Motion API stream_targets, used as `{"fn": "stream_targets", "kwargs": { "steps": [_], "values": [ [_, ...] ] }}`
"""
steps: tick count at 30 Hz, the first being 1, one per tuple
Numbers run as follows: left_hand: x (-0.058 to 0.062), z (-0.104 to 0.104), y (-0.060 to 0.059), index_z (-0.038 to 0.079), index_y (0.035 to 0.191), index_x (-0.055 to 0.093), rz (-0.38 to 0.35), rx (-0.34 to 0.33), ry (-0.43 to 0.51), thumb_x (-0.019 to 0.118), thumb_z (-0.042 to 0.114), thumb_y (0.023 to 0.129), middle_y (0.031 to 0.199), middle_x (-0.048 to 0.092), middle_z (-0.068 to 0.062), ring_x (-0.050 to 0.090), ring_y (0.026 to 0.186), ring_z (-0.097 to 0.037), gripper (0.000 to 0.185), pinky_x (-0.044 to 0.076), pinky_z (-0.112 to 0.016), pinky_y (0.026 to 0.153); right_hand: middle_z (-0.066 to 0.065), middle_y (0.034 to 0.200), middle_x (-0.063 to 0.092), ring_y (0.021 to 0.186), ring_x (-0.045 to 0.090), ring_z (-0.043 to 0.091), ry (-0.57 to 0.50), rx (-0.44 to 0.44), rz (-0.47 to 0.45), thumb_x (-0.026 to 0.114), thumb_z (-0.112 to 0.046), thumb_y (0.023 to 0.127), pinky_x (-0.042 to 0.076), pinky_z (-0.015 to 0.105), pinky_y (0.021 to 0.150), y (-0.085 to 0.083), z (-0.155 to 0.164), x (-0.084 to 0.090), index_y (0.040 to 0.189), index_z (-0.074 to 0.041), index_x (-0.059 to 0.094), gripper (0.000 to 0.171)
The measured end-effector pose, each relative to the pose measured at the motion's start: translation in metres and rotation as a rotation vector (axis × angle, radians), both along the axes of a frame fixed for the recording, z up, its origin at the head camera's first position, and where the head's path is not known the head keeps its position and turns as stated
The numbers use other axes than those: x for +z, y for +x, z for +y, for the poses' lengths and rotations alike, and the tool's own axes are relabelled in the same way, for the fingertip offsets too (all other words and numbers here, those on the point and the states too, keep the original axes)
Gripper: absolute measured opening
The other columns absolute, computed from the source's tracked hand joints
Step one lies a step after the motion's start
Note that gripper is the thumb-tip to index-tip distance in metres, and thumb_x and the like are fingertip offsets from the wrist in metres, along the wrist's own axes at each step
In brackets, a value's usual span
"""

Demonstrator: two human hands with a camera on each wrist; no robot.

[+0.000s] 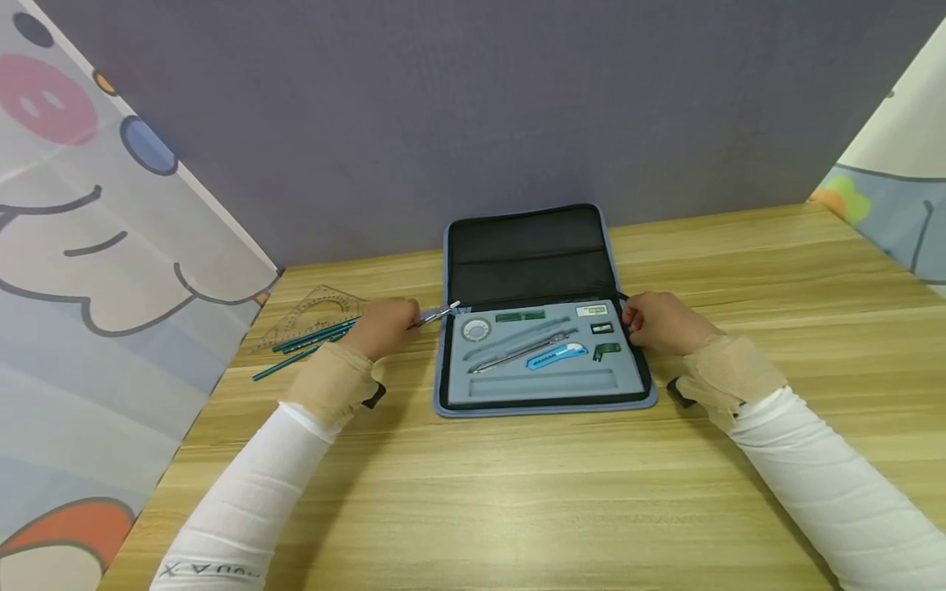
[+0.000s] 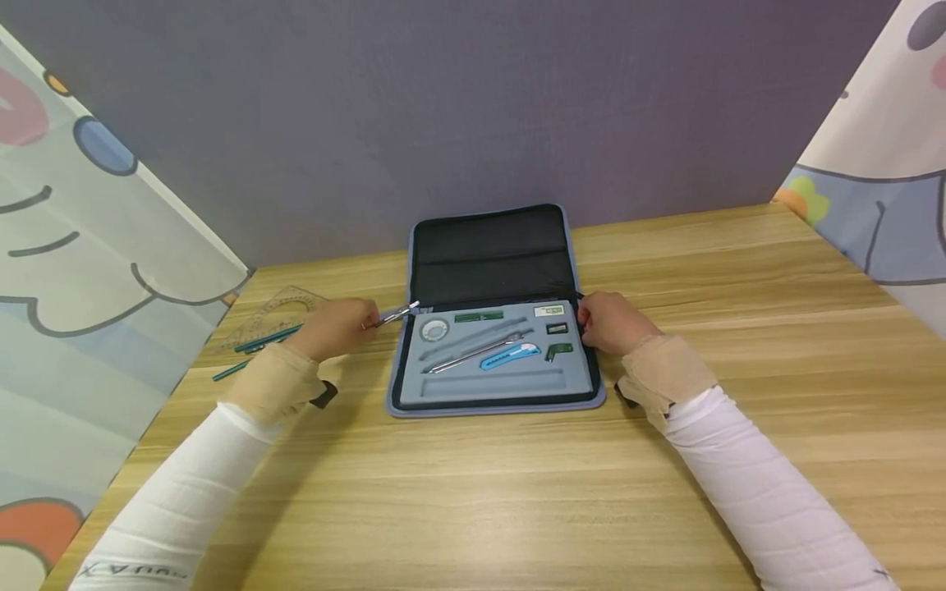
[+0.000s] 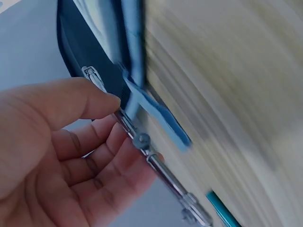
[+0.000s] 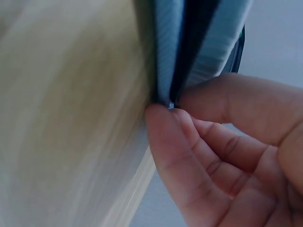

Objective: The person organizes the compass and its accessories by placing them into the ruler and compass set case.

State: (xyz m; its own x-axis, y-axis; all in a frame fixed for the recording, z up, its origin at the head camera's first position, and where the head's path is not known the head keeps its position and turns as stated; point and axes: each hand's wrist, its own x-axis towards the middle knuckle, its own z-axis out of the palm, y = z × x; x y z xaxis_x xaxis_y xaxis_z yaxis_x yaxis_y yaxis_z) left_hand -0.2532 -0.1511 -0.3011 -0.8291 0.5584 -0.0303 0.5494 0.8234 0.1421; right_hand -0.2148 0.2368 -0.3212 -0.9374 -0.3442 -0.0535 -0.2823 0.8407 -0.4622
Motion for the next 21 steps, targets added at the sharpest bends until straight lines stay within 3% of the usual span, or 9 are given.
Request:
{"fn": "stream_targets", "kwargs": {
  "steps": [6, 13, 21],
  "values": [
    [0.001, 0.021, 0.003, 0.015, 0.06, 0.031, 0.041, -0.079, 0.044, 0.061, 0.002, 0.086, 0.057, 0.021, 0.006, 0.023, 0.054, -0.011, 0.042, 0.022, -0.026, 0.056, 0.008, 0.071, 0.057, 0.067, 0.052, 0.021, 0.012, 0.001, 0.004, 0.061, 0.004, 0.072, 0.044, 0.035, 0.063, -0.001, -0.002, 0.002, 0.084, 0.005, 0.057, 0.013],
    [0.005, 0.048, 0.007, 0.01, 0.07, 0.048, 0.051, -0.124, 0.042, 0.06, 0.002, 0.086, 0.061, 0.036, 0.003, 0.036, 0.057, -0.012, 0.022, 0.031, -0.025, 0.056, 0.007, 0.07, 0.056, 0.066, 0.052, 0.021, 0.003, -0.009, -0.003, 0.061, 0.004, 0.071, 0.043, 0.033, 0.061, -0.001, -0.001, 0.002, 0.084, 0.005, 0.057, 0.013],
    [0.009, 0.077, 0.011, 0.015, 0.064, 0.034, 0.011, -0.178, -0.01, 0.058, 0.003, 0.09, 0.063, 0.029, 0.002, 0.029, 0.059, -0.013, 0.037, 0.024, -0.026, 0.057, 0.008, 0.072, 0.057, 0.067, 0.052, 0.022, 0.001, -0.022, -0.021, 0.061, 0.004, 0.073, 0.044, 0.035, 0.062, 0.0, -0.002, 0.002, 0.086, 0.006, 0.057, 0.014]
  ]
}}
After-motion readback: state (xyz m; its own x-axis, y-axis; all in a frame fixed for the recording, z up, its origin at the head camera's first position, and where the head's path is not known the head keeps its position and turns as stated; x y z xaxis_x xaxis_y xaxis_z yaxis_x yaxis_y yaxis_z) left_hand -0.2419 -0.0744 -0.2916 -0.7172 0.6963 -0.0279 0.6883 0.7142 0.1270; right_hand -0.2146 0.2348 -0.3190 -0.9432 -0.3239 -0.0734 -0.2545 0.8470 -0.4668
